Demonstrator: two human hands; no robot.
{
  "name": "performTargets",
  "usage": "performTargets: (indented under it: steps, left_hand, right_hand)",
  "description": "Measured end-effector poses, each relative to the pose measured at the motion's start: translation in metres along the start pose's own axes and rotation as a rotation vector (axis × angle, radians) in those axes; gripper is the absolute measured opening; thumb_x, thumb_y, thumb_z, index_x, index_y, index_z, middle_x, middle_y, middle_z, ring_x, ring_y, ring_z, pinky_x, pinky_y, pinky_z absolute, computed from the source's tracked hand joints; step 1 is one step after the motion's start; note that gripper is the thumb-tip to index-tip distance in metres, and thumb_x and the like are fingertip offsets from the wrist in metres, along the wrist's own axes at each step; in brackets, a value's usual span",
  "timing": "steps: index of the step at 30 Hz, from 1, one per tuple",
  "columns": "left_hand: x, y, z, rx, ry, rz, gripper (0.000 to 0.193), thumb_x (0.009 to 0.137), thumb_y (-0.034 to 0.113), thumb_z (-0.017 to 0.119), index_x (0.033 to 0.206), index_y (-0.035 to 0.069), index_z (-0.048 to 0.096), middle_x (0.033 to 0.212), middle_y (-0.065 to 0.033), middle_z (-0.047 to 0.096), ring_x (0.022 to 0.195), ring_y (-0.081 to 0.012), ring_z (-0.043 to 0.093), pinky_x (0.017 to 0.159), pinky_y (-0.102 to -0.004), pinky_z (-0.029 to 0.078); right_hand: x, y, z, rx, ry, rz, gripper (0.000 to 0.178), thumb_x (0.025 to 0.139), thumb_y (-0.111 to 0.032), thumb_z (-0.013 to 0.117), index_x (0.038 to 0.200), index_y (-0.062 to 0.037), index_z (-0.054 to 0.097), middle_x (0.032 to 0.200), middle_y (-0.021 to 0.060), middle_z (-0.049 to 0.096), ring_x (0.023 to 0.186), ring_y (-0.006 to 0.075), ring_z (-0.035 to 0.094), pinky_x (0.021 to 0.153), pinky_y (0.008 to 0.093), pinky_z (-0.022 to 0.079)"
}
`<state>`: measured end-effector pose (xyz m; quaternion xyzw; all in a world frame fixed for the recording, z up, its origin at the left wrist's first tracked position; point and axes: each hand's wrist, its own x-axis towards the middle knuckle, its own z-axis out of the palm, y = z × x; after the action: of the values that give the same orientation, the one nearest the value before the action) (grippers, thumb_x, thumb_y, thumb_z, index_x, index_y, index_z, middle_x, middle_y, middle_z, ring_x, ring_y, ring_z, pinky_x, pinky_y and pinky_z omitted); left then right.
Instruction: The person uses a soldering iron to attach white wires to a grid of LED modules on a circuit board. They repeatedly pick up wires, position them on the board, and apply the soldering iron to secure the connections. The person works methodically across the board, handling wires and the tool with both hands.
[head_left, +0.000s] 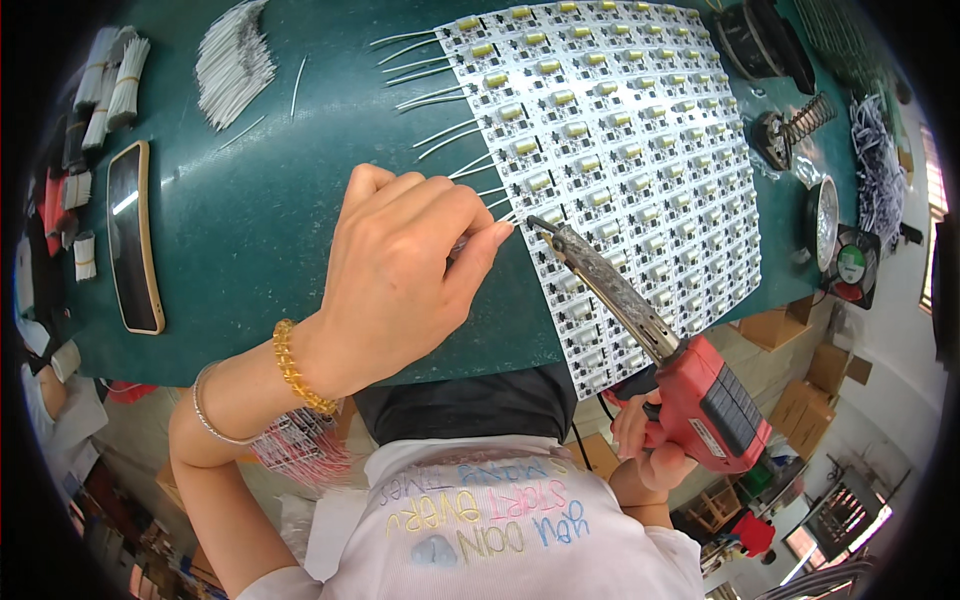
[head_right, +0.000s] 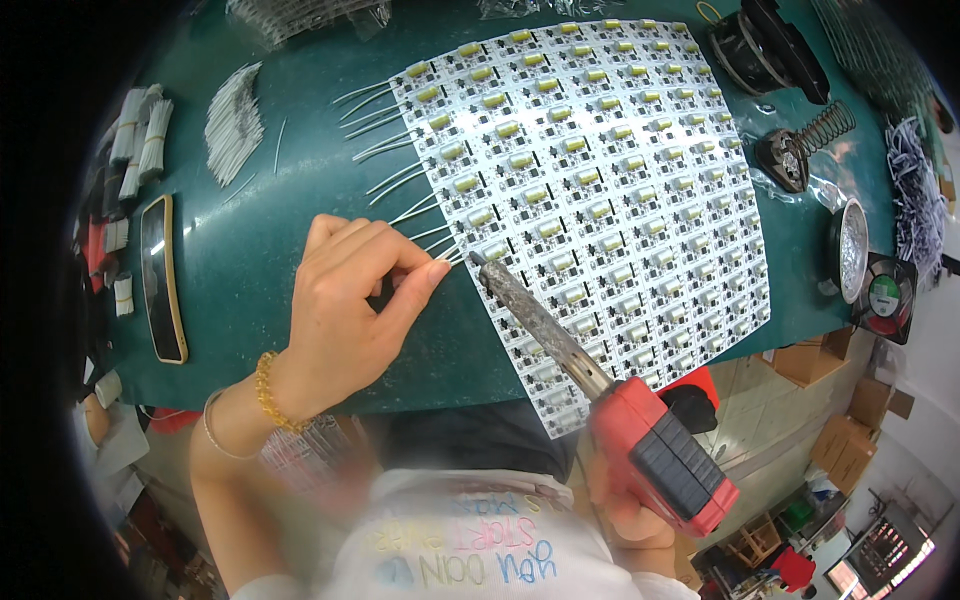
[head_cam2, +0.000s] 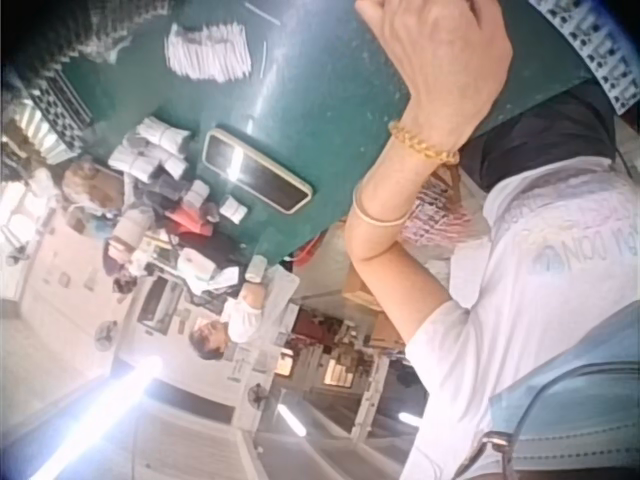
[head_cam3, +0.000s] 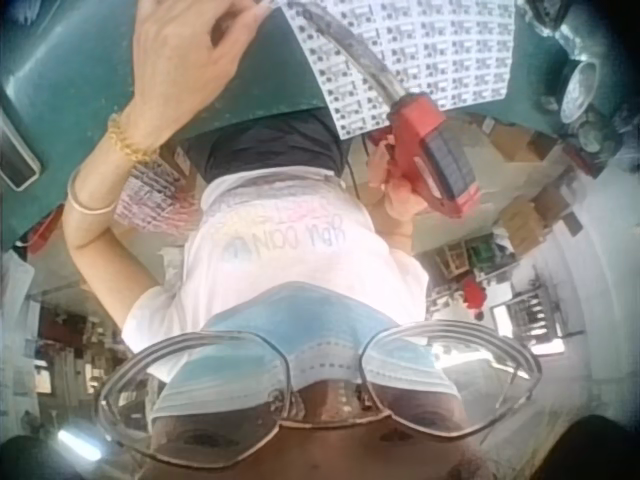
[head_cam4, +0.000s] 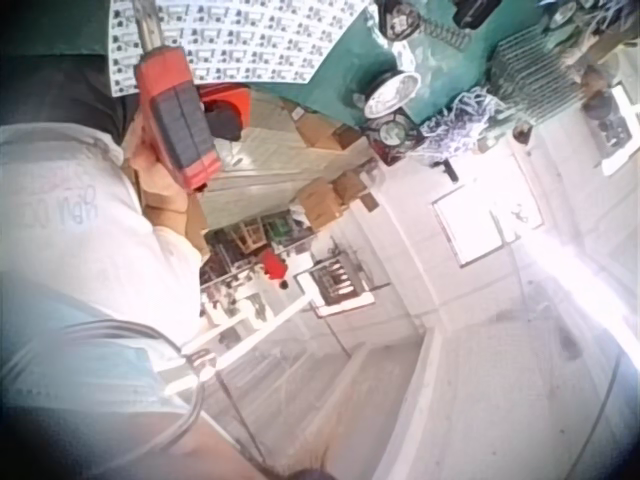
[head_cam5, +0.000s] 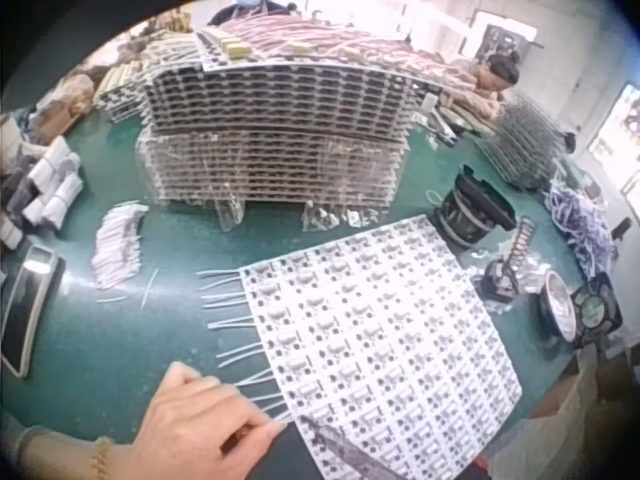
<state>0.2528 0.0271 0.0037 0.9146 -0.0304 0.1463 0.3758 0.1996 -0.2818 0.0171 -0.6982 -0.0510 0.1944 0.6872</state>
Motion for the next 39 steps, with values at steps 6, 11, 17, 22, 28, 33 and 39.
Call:
performTargets:
  steps: [6, 11, 17, 22, 28, 33, 39]
  left_hand:
    - [0.000, -0.001, 0.000, 0.004, 0.000, -0.006, 0.017, 0.079, 0.006, 0.072, 0.068, 0.007, 0.059, 0.060, -0.0012, 0.053, 0.052, -0.0161, 0.044, 0.065, -0.0310, 0.033]
    - [0.000, 0.000, 0.003, 0.058, 0.020, 0.028, 0.018, 0.078, 0.004, 0.071, 0.067, 0.007, 0.057, 0.059, -0.0010, 0.052, 0.053, -0.0166, 0.046, 0.065, -0.0316, 0.034]
    - [0.000, 0.001, 0.004, 0.076, 0.017, 0.041, 0.019, 0.076, 0.002, 0.071, 0.067, 0.007, 0.056, 0.060, -0.0011, 0.051, 0.053, -0.0170, 0.047, 0.066, -0.0321, 0.035]
    - [-0.001, 0.000, 0.003, 0.069, 0.018, 0.038, 0.019, 0.076, 0.003, 0.072, 0.067, 0.006, 0.056, 0.060, -0.0013, 0.051, 0.053, -0.0173, 0.047, 0.066, -0.0323, 0.035]
    - [0.000, 0.000, 0.004, 0.061, 0.019, 0.042, 0.019, 0.076, 0.002, 0.072, 0.067, 0.006, 0.056, 0.060, -0.0016, 0.052, 0.054, -0.0174, 0.047, 0.066, -0.0324, 0.035]
    - [0.000, -0.001, 0.002, 0.055, 0.019, 0.042, 0.019, 0.076, 0.002, 0.072, 0.066, 0.006, 0.056, 0.060, -0.0018, 0.052, 0.053, -0.0175, 0.047, 0.065, -0.0325, 0.035]
    - [0.000, 0.000, 0.004, 0.048, 0.023, 0.043, 0.019, 0.076, 0.003, 0.072, 0.066, 0.006, 0.056, 0.060, -0.0018, 0.052, 0.053, -0.0173, 0.047, 0.065, -0.0324, 0.035]
  right_hand:
    - [0.006, -0.002, 0.000, -0.023, -0.071, -0.062, 0.074, 0.084, -0.060, 0.060, 0.121, 0.0023, 0.044, 0.052, 0.0003, 0.047, 0.045, 0.0131, 0.045, 0.045, 0.0269, 0.037]
    - [0.009, -0.004, 0.004, -0.035, -0.078, -0.072, 0.070, 0.084, -0.059, 0.061, 0.118, 0.0016, 0.047, 0.052, 0.0003, 0.048, 0.045, 0.0124, 0.045, 0.044, 0.0264, 0.037]
    - [0.003, -0.005, 0.007, -0.077, 0.027, -0.029, 0.071, 0.085, -0.057, 0.061, 0.116, 0.0042, 0.047, 0.053, 0.0007, 0.048, 0.045, 0.0121, 0.045, 0.044, 0.0266, 0.038]
    - [0.002, 0.002, -0.003, 0.005, -0.038, -0.086, 0.073, 0.087, -0.057, 0.058, 0.119, 0.0070, 0.043, 0.054, 0.0008, 0.048, 0.045, 0.0121, 0.046, 0.045, 0.0262, 0.039]
    - [0.005, -0.002, 0.005, -0.033, -0.019, -0.108, 0.079, 0.087, -0.058, 0.057, 0.127, 0.0085, 0.039, 0.053, 0.0004, 0.047, 0.043, 0.0115, 0.044, 0.044, 0.0257, 0.038]
    - [-0.001, 0.003, -0.002, -0.168, 0.008, -0.093, 0.079, 0.086, -0.058, 0.058, 0.126, 0.0086, 0.041, 0.052, 0.0003, 0.046, 0.042, 0.0112, 0.043, 0.043, 0.0258, 0.037]
    - [0.002, -0.001, 0.004, 0.014, 0.012, -0.070, 0.081, 0.086, -0.058, 0.058, 0.128, 0.0083, 0.041, 0.052, 0.0009, 0.047, 0.042, 0.0113, 0.043, 0.043, 0.0261, 0.036]
